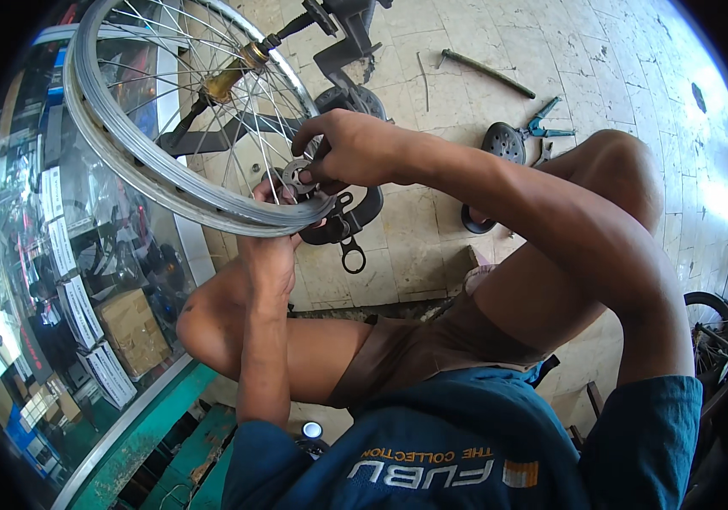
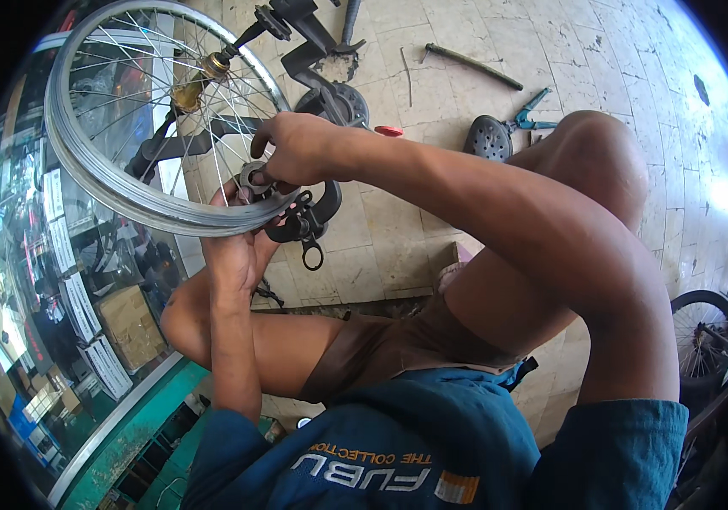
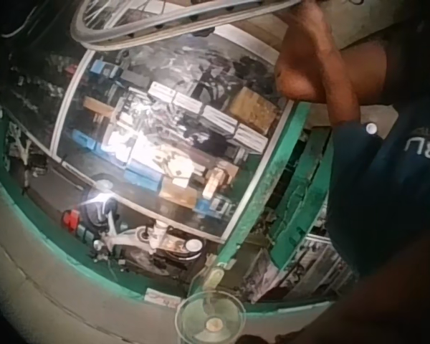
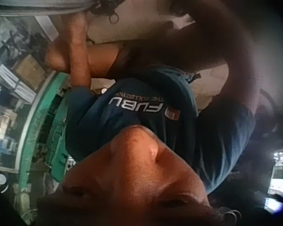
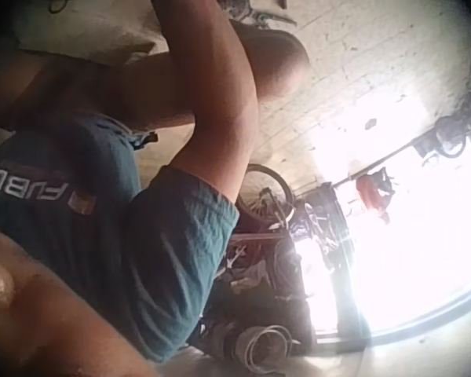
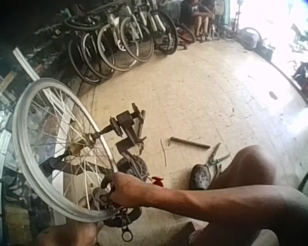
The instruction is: Adjusting the spokes of a bicycle wheel on a truing stand to align the rim.
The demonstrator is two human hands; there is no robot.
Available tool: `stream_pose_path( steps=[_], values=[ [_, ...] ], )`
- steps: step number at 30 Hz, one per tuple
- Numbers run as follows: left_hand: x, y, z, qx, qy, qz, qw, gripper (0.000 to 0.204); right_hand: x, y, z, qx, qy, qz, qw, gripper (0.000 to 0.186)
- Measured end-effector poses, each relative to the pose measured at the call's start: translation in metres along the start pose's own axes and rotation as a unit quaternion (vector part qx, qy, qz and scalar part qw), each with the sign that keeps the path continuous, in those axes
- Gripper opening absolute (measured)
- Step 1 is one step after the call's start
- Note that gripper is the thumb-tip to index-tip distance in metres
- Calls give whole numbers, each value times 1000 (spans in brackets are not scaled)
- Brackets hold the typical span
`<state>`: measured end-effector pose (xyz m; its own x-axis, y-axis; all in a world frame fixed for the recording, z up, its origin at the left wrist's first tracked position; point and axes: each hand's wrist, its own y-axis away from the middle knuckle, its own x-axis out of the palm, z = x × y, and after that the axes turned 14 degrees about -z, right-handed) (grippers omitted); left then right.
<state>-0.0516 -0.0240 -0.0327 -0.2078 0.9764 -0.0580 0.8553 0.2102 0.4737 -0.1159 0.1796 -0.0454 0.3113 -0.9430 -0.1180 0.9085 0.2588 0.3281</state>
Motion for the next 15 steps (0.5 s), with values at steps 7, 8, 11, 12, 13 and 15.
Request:
stream_pose_path(
  steps=[7, 8, 11, 12, 13, 15],
  values=[
    [-1, 1, 2, 31, -3, 9, 999, 48, -2, 9, 1, -26, 61, -52, 996, 25],
    [-1, 0, 2, 33, -13, 10, 999, 48, -1, 9, 0, -42, 72, -66, 994, 25],
    [-3, -2, 3, 41, -23, 9, 999, 48, 4, 15, 3, -54, 94, -89, 990, 24],
    [-4, -2, 4, 46, -24, 8, 999, 48, 7, 19, 6, -50, 104, -100, 988, 24],
    [-6, -2, 5, 51, -25, 6, 998, 48, 9, 22, 10, -47, 114, -111, 986, 24],
    [-8, 0, 5, 54, -26, 5, 998, 48, 8, 21, 13, -41, 123, -121, 984, 24]
  ],
)
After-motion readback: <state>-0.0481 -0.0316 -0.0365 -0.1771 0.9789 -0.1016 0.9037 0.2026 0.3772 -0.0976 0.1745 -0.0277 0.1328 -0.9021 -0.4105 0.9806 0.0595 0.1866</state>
